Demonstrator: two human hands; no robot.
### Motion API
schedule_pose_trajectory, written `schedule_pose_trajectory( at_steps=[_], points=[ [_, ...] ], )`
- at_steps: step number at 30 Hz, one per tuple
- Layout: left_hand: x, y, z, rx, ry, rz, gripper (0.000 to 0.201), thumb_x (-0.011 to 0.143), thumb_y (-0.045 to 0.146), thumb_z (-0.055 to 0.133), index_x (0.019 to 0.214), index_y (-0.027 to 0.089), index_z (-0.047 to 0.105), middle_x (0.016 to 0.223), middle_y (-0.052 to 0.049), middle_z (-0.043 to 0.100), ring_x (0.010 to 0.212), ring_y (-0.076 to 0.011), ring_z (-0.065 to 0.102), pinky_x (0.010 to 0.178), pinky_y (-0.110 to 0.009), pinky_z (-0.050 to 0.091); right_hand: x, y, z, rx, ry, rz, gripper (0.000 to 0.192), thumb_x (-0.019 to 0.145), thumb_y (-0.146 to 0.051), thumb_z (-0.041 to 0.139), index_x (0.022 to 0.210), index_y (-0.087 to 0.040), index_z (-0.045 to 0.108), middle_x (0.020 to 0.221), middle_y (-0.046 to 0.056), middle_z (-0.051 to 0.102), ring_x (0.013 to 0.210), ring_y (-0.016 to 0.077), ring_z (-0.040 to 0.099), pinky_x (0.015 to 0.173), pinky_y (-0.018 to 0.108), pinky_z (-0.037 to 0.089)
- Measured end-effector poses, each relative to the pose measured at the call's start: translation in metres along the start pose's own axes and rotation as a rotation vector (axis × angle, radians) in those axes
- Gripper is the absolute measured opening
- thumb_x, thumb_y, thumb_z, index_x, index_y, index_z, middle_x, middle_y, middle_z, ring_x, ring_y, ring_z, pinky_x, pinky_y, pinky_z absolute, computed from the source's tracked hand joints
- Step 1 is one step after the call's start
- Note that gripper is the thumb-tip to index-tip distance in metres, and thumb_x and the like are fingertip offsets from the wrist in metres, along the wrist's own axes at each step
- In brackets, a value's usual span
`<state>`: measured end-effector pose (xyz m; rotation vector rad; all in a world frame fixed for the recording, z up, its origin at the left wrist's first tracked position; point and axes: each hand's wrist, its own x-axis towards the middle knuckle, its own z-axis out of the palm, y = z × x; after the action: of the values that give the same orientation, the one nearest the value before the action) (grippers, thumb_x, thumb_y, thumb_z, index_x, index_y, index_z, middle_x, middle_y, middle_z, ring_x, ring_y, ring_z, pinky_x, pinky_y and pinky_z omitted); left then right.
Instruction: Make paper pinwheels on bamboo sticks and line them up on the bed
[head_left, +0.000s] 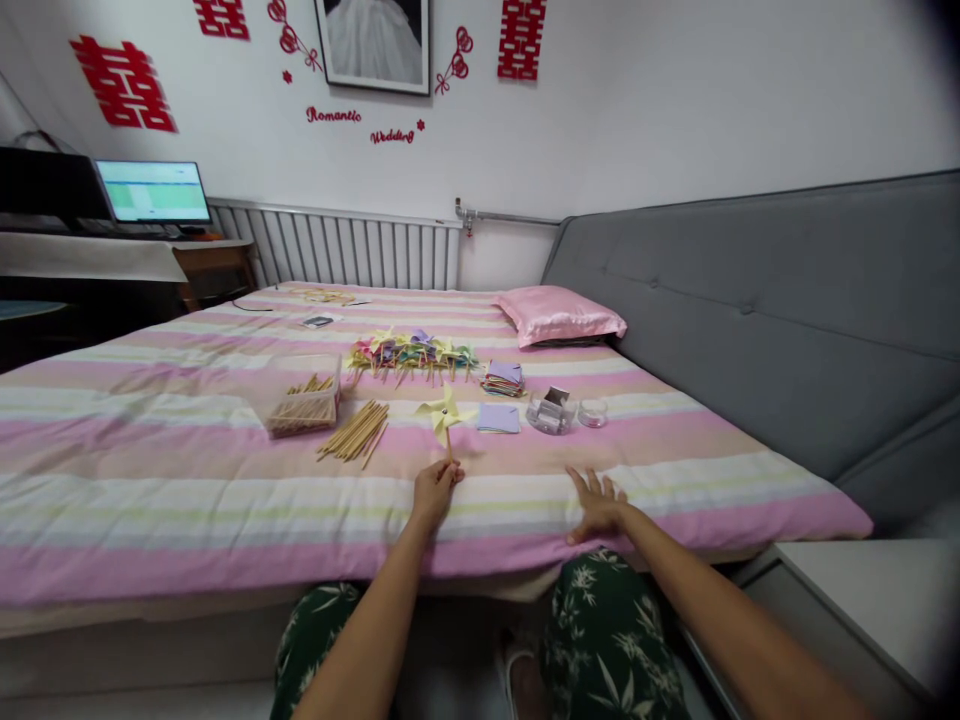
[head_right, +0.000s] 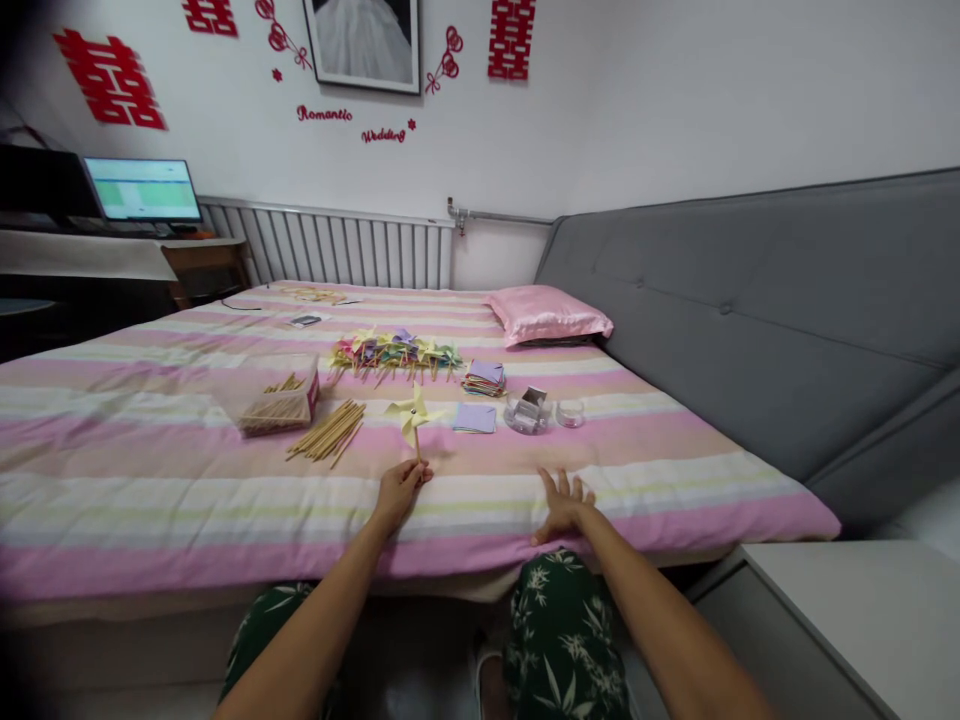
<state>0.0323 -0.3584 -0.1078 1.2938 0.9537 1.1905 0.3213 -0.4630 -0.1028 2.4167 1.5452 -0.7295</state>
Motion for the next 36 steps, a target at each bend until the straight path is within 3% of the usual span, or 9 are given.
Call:
schedule_pose_trajectory(
  at_steps=[16,26,36],
  points=[
    [0.005,-0.011,-0.002,-0.07,-0.049,-0.056,0.024,0.066,0.034,0.065,0.074,0.012,0.068,0.062,-0.006,0.066,0.066,-0.019,0.061,0.066,-0.029,0.046,0.0,0.001,0.012,-0.065,0.004,0.012,0.151,0.029,-0.057,0.079,0.141,-0.03,-0.019,0.147,0.013,-0.032,0.133,0.0406,-0.023,0.102,0.06,0.0],
    [0.013,0.002,-0.01,-0.051,-0.155,-0.138,0.034,0.062,0.045,0.066,0.069,0.012,0.065,0.064,-0.007,0.066,0.062,-0.0169,0.06,0.061,-0.027,0.045,-0.004,0.001,0.013,-0.037,0.038,-0.009,0.154,0.023,-0.061,0.077,0.143,-0.028,-0.013,0.147,0.014,-0.029,0.133,0.0408,-0.024,0.102,0.059,-0.002],
    [0.012,-0.002,0.004,-0.024,-0.079,-0.13,0.028,0.067,0.04,0.065,0.068,0.012,0.067,0.064,-0.005,0.065,0.06,-0.0149,0.056,0.055,-0.023,0.039,-0.002,0.003,0.019,-0.05,0.136,-0.03,0.152,0.022,-0.064,0.076,0.145,-0.026,-0.006,0.149,0.015,-0.024,0.134,0.043,-0.018,0.102,0.06,0.003]
  ],
)
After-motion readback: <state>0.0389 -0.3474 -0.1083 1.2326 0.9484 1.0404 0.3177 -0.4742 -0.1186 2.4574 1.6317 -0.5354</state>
